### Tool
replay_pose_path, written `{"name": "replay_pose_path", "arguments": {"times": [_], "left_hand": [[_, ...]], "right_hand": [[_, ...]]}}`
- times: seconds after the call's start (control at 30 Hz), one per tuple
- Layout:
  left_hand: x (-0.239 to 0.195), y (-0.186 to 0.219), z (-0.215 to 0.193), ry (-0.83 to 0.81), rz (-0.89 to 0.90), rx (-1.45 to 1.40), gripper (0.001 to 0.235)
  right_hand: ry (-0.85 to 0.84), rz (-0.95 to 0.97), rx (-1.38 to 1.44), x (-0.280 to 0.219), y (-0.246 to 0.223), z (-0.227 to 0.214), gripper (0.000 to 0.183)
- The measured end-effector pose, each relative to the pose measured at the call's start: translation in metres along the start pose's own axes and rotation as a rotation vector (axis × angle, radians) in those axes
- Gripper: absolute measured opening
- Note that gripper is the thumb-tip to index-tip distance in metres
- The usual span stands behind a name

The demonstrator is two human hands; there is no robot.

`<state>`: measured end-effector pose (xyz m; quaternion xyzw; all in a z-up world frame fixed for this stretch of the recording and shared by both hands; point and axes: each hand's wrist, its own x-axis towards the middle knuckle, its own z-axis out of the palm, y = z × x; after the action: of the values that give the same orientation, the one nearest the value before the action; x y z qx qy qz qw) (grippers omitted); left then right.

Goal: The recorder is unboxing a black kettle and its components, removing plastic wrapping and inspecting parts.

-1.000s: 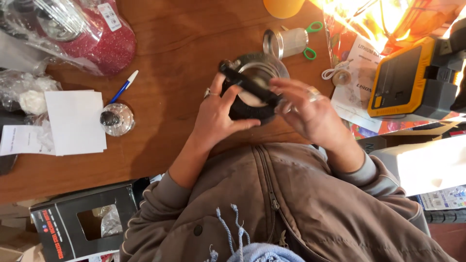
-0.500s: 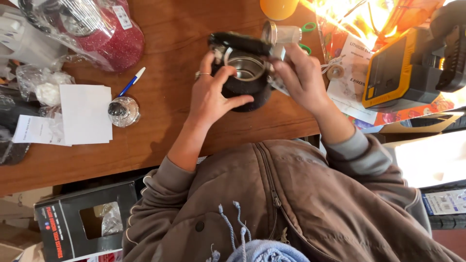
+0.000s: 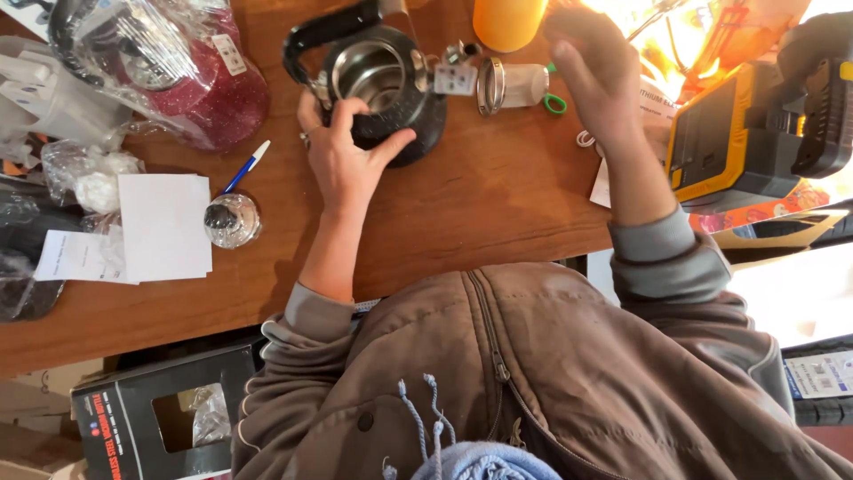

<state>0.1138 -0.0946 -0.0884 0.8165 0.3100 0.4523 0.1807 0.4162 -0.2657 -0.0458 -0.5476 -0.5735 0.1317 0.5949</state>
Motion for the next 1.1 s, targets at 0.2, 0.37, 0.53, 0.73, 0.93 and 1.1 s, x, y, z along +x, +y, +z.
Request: {"name": "replay_pose_path", "arguments": {"times": [0.2,0.37,0.53,0.73,0.93,1.1], "left_hand": [[0.025,-0.008,-0.009,0.013,-0.045,0.013,0.064],[0.031,-0.018,-0.015,0.02,-0.041,0.037,0.066],[0.035,-0.024,-0.011,0.022,-0.017,0.055,0.065],[0.038,-0.025,0.008,-0.008,-0.002,0.048,0.067],[0.021,-0.008,0.023,-0.033,0.004,0.067,0.068],[-0.002,0.011,0.021,-0.052,-0.057,0.069,0.067]], "right_hand": [[-0.372,-0.053,-0.477,-0.071,0.003,0.03,0.043],[-0.666,-0.068,-0.73,-0.081,0.03,0.078,0.079],[-0.684,-0.187,-0.882,-0.062,0.016,0.141,0.091],[-0.787,-0.522,-0.609,-0.092,-0.018,0.182,0.088],[-0.672,0.662,0.778,-0.084,-0.027,0.108,0.023],[-0.133,0.063,-0.728,-0.041,-0.007,0.043,0.055]]}}
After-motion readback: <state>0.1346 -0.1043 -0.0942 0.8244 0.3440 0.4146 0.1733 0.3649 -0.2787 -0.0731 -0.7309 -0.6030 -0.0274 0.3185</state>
